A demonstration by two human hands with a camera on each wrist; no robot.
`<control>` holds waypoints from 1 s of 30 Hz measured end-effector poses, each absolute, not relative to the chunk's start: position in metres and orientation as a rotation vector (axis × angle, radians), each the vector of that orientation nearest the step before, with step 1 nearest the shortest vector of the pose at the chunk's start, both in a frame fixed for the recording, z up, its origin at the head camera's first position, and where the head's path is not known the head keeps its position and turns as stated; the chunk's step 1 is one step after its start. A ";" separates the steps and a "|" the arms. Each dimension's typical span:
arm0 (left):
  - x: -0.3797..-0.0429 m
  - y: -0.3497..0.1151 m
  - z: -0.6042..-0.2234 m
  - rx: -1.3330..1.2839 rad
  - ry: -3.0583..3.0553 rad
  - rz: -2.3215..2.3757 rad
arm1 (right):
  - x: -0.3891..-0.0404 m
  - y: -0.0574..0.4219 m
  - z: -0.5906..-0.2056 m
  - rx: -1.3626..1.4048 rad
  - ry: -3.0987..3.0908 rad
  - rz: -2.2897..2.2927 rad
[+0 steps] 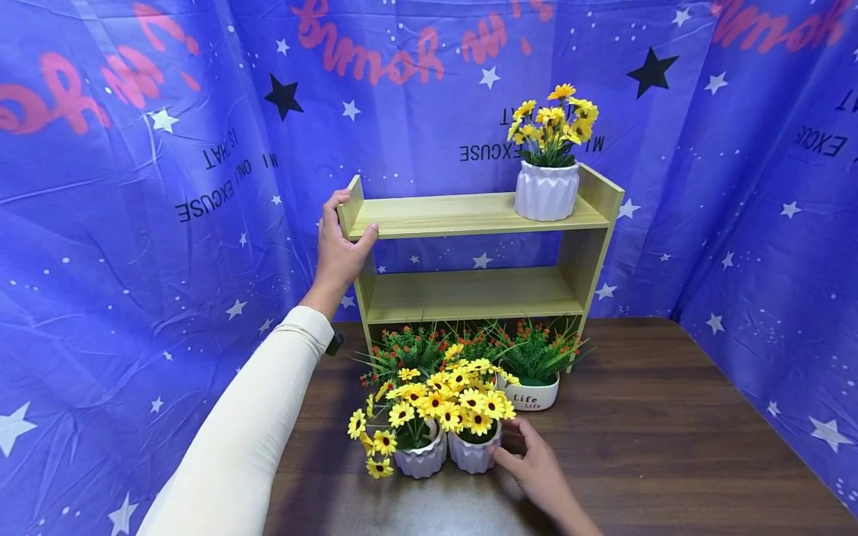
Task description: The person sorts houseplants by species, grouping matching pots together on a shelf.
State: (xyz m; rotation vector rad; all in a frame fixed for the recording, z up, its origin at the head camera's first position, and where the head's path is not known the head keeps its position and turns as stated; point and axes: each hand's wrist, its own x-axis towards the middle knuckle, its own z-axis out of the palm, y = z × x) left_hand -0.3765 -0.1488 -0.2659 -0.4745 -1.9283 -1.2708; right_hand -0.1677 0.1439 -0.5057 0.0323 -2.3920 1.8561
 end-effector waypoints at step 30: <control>-0.376 -0.148 -0.266 -0.473 -1.920 -1.284 | -0.166 0.102 -0.512 -0.100 -2.413 1.600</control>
